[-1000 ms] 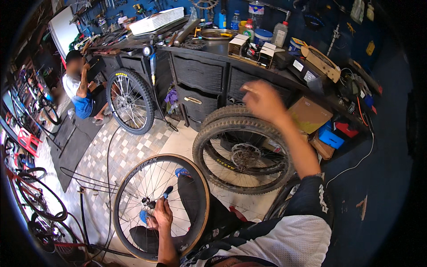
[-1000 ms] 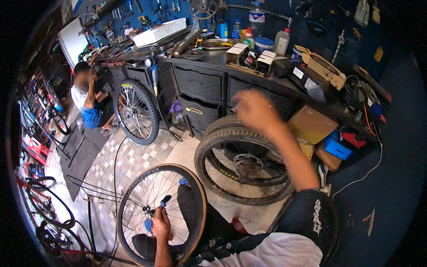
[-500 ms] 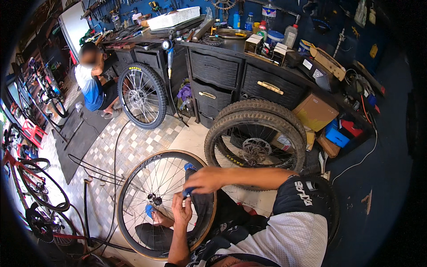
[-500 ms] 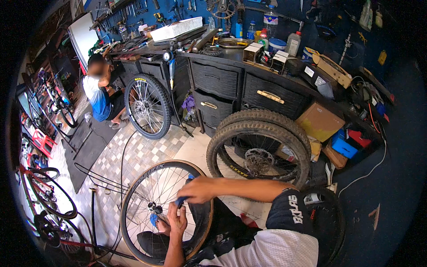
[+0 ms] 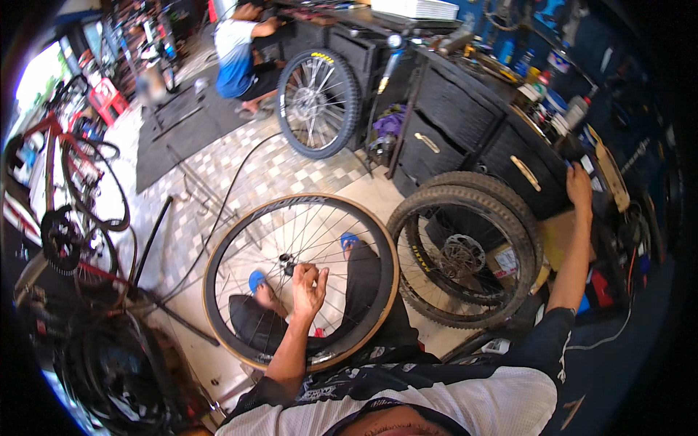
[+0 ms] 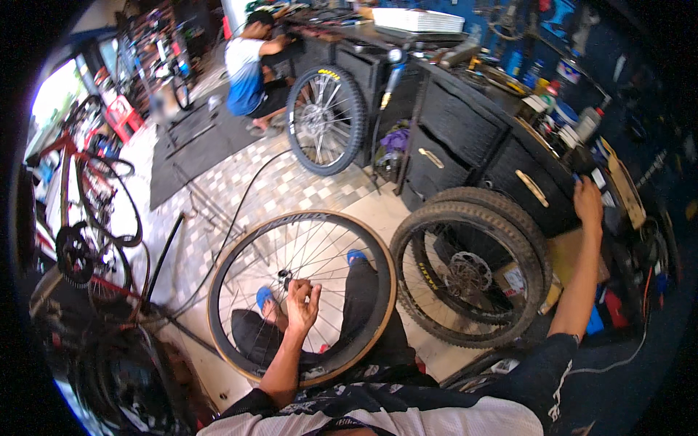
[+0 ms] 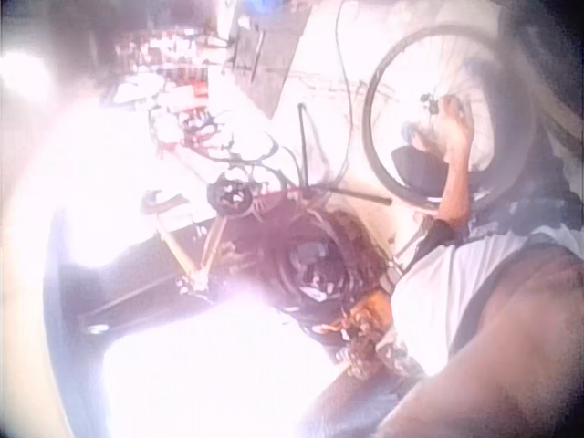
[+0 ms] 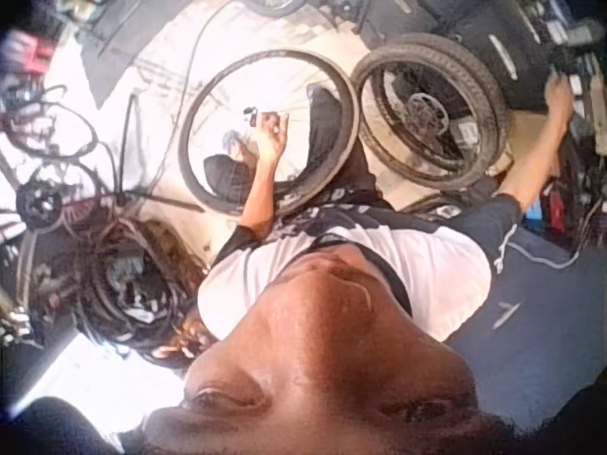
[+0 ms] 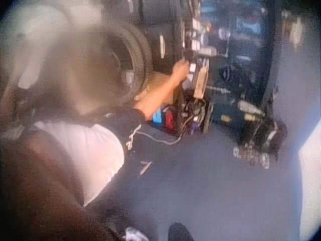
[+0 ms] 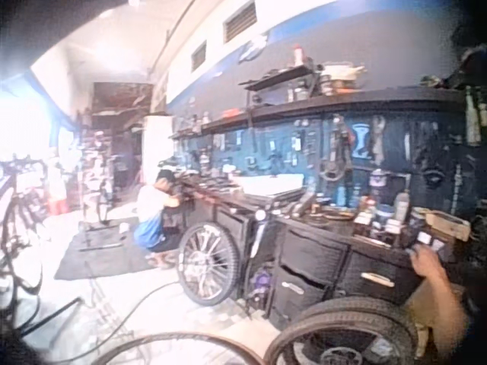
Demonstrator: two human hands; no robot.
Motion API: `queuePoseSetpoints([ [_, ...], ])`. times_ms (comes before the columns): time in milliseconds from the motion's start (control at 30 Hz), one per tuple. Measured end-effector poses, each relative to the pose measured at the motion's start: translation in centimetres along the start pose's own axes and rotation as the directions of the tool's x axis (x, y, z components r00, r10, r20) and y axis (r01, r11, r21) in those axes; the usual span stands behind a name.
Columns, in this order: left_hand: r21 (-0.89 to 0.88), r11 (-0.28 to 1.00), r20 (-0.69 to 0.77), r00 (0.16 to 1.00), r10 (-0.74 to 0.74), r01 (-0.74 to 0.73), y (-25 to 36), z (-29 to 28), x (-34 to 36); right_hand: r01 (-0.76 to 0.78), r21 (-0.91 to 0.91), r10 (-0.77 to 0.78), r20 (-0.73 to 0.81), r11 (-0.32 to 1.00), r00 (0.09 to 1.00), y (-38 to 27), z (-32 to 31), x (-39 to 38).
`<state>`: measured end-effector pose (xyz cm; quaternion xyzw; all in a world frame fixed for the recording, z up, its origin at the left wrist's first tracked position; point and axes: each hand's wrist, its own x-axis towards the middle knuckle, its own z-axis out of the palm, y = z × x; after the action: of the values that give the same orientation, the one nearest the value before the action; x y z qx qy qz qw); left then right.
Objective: The person removes the cassette from a bicycle wheel using a chain whip and lockring tool, then installs a disc brake rotor onto the hub using an Allen key. The wheel is held between the legs while tools are used to loosen and tighten components.
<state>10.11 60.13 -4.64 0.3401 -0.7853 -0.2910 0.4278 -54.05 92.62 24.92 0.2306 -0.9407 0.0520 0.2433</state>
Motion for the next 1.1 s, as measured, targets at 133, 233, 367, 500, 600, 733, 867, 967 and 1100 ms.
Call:
queuePoseSetpoints([
  [133, 0.076, 0.997, -0.169, 0.985, -0.02, 0.033, -1.1, -2.1, 0.5, 0.003, 0.061, -0.005, 0.025, 0.998, 1.0, 2.2, 2.0, 2.2],
  [233, 0.284, 0.953, -0.34, 0.941, -0.002, 0.105, -3.9, -5.6, 1.0, -0.076, 0.062, 0.069, 0.115, 0.995, 0.991, 2.2, 5.0, 3.3],
  [367, 0.172, 0.923, -0.585, 0.79, -0.186, 0.345, -7.3, -8.9, 1.3, -0.084, -0.006, 0.084, 0.02, 0.996, 0.996, 5.4, 4.8, 5.1],
  [500, 0.16, 0.863, -0.663, 0.699, -0.266, 0.48, -10.2, -11.0, -0.5, -0.107, -0.192, 0.131, 0.116, 0.976, 0.985, 5.7, 4.8, 6.1],
  [600, 0.029, 0.839, -0.587, 0.688, -0.425, 0.543, -12.2, -9.1, -1.8, -0.097, -0.267, 0.092, -0.03, 0.959, 0.995, 5.1, 1.8, 7.2],
  [733, 0.187, 0.85, -0.456, 0.81, -0.369, 0.492, -11.4, -9.0, -1.1, 0.135, -0.211, -0.178, -0.199, 0.968, 0.964, -5.8, 3.7, 3.4],
  [867, 0.188, 0.823, -0.369, 0.815, -0.446, 0.535, -11.5, -8.8, -1.3, 0.637, 0.28, -0.585, -0.252, 0.719, 0.771, -26.5, 2.8, -6.7],
  [967, 0.277, 0.807, -0.271, 0.848, -0.456, 0.522, -11.7, -7.8, -1.2, 0.709, 0.481, -0.698, -0.243, 0.517, 0.674, -38.3, 2.1, -17.4],
  [1100, 0.324, 0.797, -0.241, 0.86, -0.451, 0.509, -10.6, -7.9, -0.9, 0.587, 0.753, -0.801, -0.137, 0.298, 0.583, -48.0, 6.7, -29.1],
])
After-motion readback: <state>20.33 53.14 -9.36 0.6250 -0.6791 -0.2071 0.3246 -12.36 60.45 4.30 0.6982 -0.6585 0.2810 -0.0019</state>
